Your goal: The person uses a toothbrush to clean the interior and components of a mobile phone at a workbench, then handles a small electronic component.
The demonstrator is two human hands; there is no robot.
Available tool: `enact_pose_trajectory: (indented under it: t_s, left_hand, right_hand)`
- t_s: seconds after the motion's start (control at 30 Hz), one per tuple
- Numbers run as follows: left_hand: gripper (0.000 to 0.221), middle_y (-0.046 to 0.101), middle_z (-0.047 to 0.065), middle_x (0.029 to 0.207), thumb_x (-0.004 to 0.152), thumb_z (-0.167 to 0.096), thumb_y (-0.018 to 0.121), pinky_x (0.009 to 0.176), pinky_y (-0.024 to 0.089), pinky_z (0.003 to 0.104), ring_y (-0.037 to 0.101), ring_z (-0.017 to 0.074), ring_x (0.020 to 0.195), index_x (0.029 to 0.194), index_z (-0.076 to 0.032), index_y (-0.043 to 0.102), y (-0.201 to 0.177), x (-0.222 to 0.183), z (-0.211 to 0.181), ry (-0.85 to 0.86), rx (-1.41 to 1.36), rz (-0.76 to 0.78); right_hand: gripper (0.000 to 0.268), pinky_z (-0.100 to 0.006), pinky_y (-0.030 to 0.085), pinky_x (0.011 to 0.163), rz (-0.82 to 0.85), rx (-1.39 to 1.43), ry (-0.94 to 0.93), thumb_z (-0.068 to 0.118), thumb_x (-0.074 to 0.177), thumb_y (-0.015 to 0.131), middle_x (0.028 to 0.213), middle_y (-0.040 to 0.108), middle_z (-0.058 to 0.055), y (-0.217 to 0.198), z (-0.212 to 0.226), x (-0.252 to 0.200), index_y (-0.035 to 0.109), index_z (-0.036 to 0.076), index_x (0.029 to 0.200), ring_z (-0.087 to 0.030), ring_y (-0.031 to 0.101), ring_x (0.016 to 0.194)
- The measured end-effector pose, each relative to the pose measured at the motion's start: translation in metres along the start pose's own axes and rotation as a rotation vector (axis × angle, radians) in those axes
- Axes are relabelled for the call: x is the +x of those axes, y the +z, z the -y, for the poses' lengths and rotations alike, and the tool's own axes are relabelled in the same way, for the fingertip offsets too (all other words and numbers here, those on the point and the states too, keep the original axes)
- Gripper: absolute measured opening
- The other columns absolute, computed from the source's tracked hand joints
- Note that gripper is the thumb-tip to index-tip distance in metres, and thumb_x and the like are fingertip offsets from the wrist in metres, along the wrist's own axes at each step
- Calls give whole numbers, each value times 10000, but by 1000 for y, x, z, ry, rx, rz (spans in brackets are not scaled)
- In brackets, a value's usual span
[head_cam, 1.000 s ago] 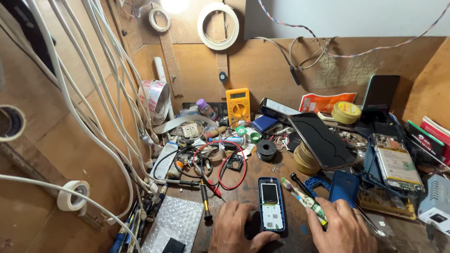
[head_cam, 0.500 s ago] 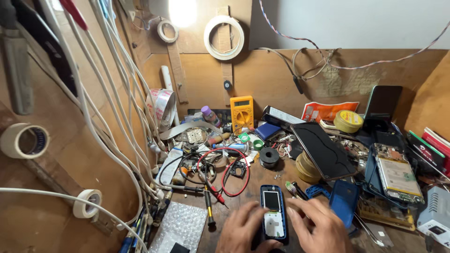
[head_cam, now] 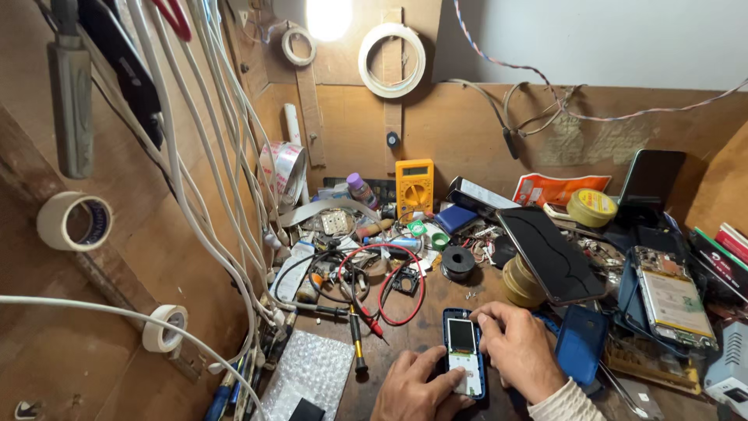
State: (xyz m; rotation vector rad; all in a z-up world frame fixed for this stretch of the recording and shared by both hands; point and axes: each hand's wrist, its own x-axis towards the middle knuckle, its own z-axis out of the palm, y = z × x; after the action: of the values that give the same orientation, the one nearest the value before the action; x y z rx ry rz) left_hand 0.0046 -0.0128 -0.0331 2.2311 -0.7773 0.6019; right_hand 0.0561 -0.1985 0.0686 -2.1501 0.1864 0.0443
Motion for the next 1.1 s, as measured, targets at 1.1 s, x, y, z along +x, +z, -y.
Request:
enact_pose_trajectory:
  t_s: [1.1]
  left_hand:
    - [347,751,206,1012,984,-162,636,784,562,470,732,380,921,1312,-51,663,-31,12,-32,-351,-135,-296]
  right_hand:
    - [618,-404,600,743,-177,-269,-141,437,755,854,978,708,-131,18,-4,-48,667,105,1242,-261,738,860]
